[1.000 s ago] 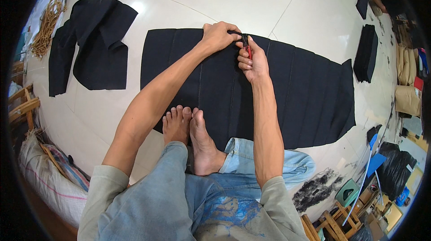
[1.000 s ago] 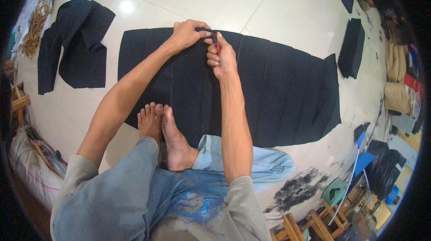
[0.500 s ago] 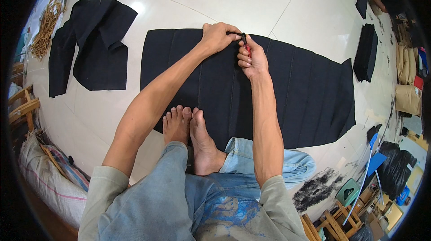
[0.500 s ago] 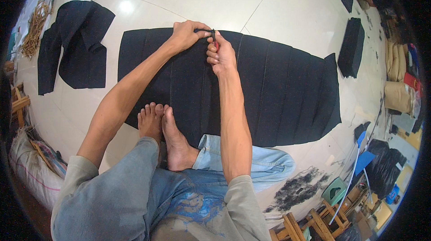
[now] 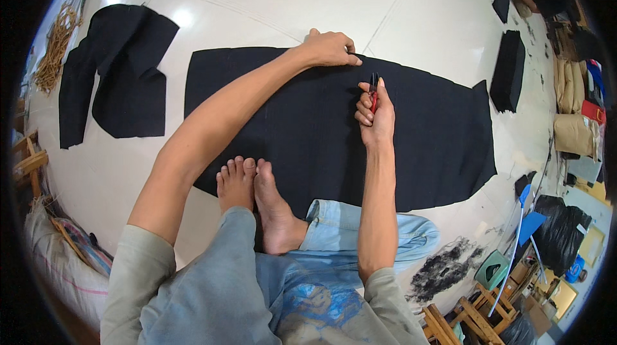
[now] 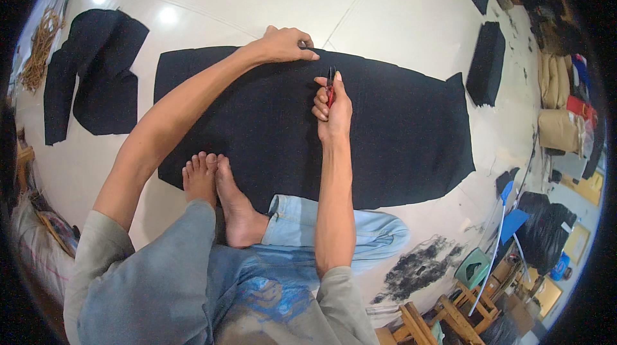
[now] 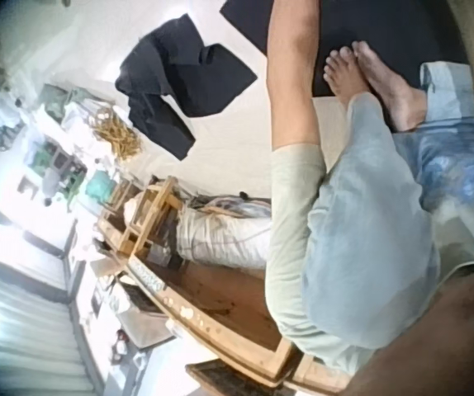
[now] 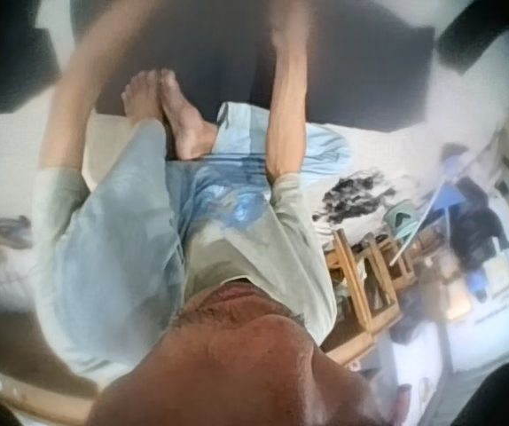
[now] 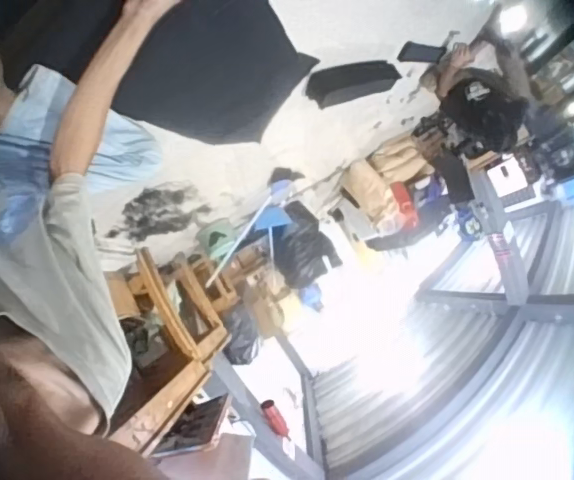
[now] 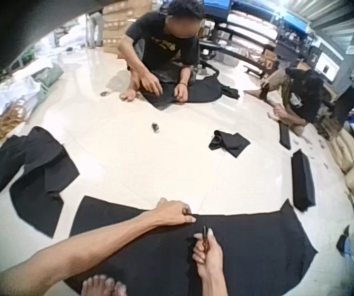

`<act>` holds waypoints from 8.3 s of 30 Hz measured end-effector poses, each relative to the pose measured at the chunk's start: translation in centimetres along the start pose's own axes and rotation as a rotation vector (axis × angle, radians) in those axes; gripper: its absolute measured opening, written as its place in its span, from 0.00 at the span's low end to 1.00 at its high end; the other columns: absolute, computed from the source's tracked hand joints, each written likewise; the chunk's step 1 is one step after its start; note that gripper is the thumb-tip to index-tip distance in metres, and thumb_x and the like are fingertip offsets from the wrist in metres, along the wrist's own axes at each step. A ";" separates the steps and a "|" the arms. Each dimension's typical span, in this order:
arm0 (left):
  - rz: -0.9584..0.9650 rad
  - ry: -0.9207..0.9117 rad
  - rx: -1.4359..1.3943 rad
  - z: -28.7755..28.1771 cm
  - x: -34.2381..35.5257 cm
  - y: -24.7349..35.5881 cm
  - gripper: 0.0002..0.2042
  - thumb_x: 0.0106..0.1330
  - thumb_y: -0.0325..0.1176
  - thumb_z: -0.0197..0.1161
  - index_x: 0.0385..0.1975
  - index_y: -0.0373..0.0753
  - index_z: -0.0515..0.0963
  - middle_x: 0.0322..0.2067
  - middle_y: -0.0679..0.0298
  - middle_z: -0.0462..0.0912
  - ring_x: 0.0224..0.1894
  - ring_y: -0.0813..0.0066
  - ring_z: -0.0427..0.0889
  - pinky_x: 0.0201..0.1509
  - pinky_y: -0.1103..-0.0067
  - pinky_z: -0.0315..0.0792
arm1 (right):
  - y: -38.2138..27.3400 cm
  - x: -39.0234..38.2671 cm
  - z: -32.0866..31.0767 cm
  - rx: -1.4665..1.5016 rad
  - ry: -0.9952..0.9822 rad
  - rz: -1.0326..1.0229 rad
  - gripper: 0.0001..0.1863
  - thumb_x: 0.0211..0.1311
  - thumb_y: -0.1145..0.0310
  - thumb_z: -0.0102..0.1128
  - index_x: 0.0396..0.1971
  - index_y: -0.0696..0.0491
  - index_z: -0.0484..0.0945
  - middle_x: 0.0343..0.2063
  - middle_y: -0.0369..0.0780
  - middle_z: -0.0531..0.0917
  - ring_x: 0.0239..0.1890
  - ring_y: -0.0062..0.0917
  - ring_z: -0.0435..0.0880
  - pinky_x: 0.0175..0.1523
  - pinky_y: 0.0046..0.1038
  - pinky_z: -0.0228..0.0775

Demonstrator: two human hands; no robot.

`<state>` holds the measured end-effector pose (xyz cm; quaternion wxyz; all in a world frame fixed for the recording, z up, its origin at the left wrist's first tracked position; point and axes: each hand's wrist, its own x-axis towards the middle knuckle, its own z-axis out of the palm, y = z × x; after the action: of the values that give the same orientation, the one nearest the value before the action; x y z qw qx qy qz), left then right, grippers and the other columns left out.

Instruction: The person sits on the floor and uses red-handled scissors to cut a large piece of black fabric. They repeatedly trim the edges and cut along marked lines to separate the fabric into smaller pieces.

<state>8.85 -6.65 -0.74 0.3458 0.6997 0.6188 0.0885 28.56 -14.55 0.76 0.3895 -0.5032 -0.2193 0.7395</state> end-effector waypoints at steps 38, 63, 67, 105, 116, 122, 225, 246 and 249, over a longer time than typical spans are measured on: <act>0.091 0.102 -0.045 2.8 0.8 1.8 0.17 0.65 0.48 0.66 0.46 0.46 0.88 0.41 0.58 0.90 0.49 0.64 0.85 0.60 0.61 0.64 | -3.1 6.0 -1.2 -0.034 -0.066 0.065 0.20 0.78 0.54 0.49 0.30 0.54 0.76 0.14 0.27 0.65 0.11 0.10 0.53 0.14 0.16 0.43; 0.078 0.139 -0.030 5.9 6.8 7.5 0.15 0.64 0.47 0.67 0.48 0.52 0.88 0.39 0.66 0.91 0.43 0.72 0.88 0.62 0.70 0.71 | -7.8 6.5 -8.0 -0.110 0.008 0.100 0.23 0.80 0.55 0.44 0.38 0.60 0.80 0.15 0.26 0.65 0.11 0.07 0.53 0.14 0.13 0.44; 0.114 0.166 -0.147 7.0 7.9 6.6 0.14 0.63 0.48 0.67 0.44 0.54 0.89 0.37 0.68 0.91 0.42 0.73 0.85 0.57 0.65 0.56 | -7.8 6.7 -8.3 -0.115 0.007 0.094 0.23 0.79 0.55 0.45 0.38 0.61 0.80 0.15 0.26 0.67 0.12 0.07 0.54 0.14 0.13 0.44; 0.110 0.257 -0.034 6.1 4.5 7.6 0.20 0.68 0.44 0.63 0.59 0.48 0.79 0.50 0.59 0.84 0.55 0.64 0.78 0.63 0.60 0.57 | -7.1 6.5 -7.6 -0.102 0.065 -0.198 0.22 0.75 0.49 0.52 0.27 0.51 0.76 0.14 0.27 0.66 0.14 0.10 0.56 0.17 0.18 0.45; -0.025 0.158 0.359 6.1 -22.9 -4.4 0.47 0.65 0.69 0.53 0.76 0.42 0.54 0.78 0.55 0.44 0.80 0.50 0.39 0.75 0.39 0.28 | -2.2 -10.6 -18.9 -0.974 0.783 -0.587 0.34 0.71 0.49 0.59 0.59 0.68 0.73 0.56 0.55 0.79 0.58 0.43 0.79 0.64 0.39 0.68; 0.097 0.367 0.490 2.4 -20.0 -9.6 0.40 0.70 0.64 0.50 0.76 0.45 0.57 0.77 0.62 0.52 0.79 0.55 0.44 0.77 0.43 0.34 | 0.9 -6.1 -16.4 -1.409 0.769 -0.801 0.36 0.71 0.49 0.58 0.59 0.71 0.70 0.59 0.61 0.75 0.63 0.53 0.72 0.69 0.43 0.62; 0.147 -0.037 -0.162 5.8 5.7 10.1 0.13 0.64 0.41 0.69 0.45 0.43 0.88 0.42 0.57 0.90 0.48 0.61 0.87 0.59 0.67 0.77 | -6.9 5.7 -10.3 -0.005 -0.042 0.106 0.20 0.79 0.56 0.47 0.33 0.56 0.78 0.14 0.26 0.65 0.11 0.07 0.54 0.13 0.14 0.43; 0.196 -0.026 -0.026 10.6 12.7 16.2 0.20 0.61 0.54 0.68 0.43 0.46 0.88 0.36 0.62 0.90 0.43 0.67 0.87 0.58 0.64 0.68 | -11.0 3.6 -18.2 -0.070 -0.004 0.000 0.27 0.80 0.52 0.43 0.43 0.63 0.79 0.15 0.26 0.66 0.12 0.06 0.55 0.13 0.12 0.44; 0.190 -0.005 -0.094 10.7 12.4 15.5 0.15 0.63 0.48 0.67 0.42 0.49 0.89 0.37 0.65 0.90 0.42 0.71 0.87 0.59 0.69 0.67 | -11.5 4.5 -17.8 -0.125 0.007 0.020 0.26 0.80 0.52 0.44 0.43 0.63 0.80 0.15 0.26 0.66 0.12 0.05 0.54 0.13 0.12 0.44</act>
<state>29.94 0.87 -3.31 0.3699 0.7385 0.5439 0.1481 48.06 -5.25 -0.63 0.3509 -0.5313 -0.2588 0.7264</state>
